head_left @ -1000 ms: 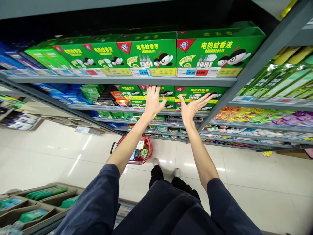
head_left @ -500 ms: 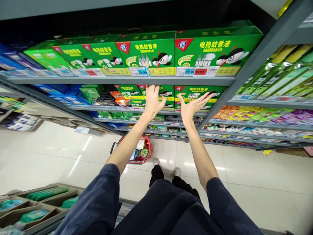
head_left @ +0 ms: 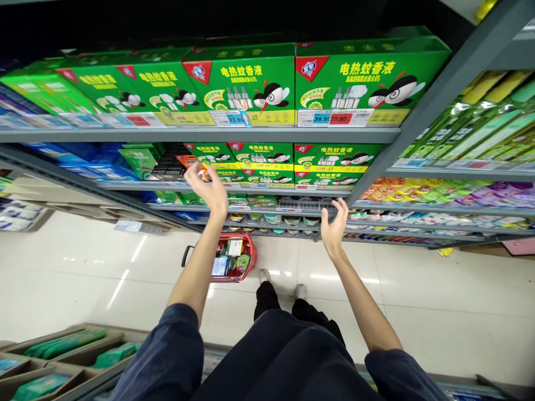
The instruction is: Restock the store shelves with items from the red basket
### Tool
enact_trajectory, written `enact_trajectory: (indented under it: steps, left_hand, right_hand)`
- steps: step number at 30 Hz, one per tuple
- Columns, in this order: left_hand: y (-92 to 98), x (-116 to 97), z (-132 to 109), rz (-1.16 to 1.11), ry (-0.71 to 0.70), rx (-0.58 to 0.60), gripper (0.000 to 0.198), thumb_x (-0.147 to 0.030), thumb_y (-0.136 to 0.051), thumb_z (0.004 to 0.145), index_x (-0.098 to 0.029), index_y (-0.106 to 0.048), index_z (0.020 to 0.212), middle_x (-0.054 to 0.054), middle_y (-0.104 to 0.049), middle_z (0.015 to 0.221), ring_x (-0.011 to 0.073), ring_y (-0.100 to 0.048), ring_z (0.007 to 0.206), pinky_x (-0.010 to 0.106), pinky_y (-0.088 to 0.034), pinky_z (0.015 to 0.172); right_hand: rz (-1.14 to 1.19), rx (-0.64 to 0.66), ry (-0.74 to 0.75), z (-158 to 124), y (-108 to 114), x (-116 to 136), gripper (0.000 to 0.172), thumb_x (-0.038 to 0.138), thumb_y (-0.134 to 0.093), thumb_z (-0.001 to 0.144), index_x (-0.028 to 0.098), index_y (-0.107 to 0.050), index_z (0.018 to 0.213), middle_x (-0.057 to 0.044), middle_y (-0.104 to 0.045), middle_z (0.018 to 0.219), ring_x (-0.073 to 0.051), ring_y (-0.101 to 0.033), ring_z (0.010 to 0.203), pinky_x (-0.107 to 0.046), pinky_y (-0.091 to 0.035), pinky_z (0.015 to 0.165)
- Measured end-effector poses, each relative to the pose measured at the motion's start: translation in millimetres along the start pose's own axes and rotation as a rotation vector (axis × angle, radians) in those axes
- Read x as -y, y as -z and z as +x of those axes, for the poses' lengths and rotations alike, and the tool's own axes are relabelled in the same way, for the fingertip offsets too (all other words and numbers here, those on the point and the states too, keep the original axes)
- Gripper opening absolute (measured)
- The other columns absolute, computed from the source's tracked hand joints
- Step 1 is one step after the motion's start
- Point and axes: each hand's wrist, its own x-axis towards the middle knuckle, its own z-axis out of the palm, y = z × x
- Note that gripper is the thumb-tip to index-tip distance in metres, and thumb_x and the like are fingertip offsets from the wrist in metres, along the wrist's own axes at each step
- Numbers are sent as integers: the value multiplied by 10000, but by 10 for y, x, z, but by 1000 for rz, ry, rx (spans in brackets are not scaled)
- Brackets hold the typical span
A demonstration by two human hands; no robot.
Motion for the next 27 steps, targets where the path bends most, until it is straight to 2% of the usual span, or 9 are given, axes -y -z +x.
enact_trajectory:
  steps: [1,3,6,8,10,13,17,22,27]
  left_hand:
    - [1,-15,-79,-22,33,-5,227,-278,-502,1090,-147,-529,1274,179,-575,1328,258,-579,1222,512,-508,1138]
    - [-64,-121,-412,-83,41,97,167,-303,-482,1106,-175,-582,1144,112,-625,1130,228,-614,1036,451,-556,1002]
    - [-328,-352,-1102,-206,39,419,194,-340,-642,1029,-198,-684,904,45,-676,928,186,-656,831,318,-548,737]
    - [-578,-471,-1450,-305,122,527,188,-335,-664,1004,-187,-734,911,35,-688,930,142,-624,727,275,-501,667]
    - [-825,-527,-1616,-367,227,557,194,-341,-662,1002,-173,-759,1016,11,-676,874,106,-546,620,253,-454,627]
    - [-1079,-504,-1620,-353,264,595,231,-349,-666,1005,-164,-757,1107,-37,-624,716,102,-502,559,239,-419,616]
    - [-1182,-399,-1523,-221,119,617,219,-319,-664,1007,-172,-769,1131,-46,-599,679,116,-527,599,240,-424,672]
    - [-1232,-310,-1466,-112,1,622,186,-322,-711,999,-183,-771,1107,-34,-644,715,122,-544,613,252,-402,678]
    - [-1298,-322,-1429,-96,-54,616,143,-320,-716,1016,-189,-773,1027,-19,-681,734,134,-583,645,262,-420,706]
  right_hand:
    - [17,1,-14,-7,4,-76,439,471,-514,1055,149,-616,1336,-233,-582,1509,-274,-550,1480,-504,-431,1273]
    - [41,2,-41,55,-4,-203,404,458,-517,1046,138,-667,1241,-216,-682,1370,-268,-648,1336,-480,-496,1203]
    - [73,-1,-83,291,-11,-341,420,466,-515,1042,120,-698,1194,-191,-770,1199,-244,-733,1079,-428,-582,1048]
    - [94,-5,-107,464,2,-408,435,484,-520,1047,126,-700,1214,-166,-799,1126,-229,-750,992,-392,-604,969]
    - [98,12,-108,597,12,-455,437,501,-521,1055,144,-701,1232,-135,-813,1052,-225,-762,948,-366,-611,912]
    - [35,114,-68,698,-36,-474,437,522,-526,1064,160,-725,1207,-101,-813,952,-217,-753,819,-346,-603,830]
    - [-137,248,22,750,-256,-382,376,476,-555,1080,190,-739,1241,-62,-818,922,-215,-748,782,-323,-558,805]
    - [-237,232,62,806,-542,-261,326,458,-578,1097,193,-725,1218,-39,-828,905,-229,-775,829,-293,-493,760]
    - [-255,201,81,815,-648,-254,316,457,-549,1126,195,-717,1178,-35,-829,877,-220,-779,819,-293,-473,761]
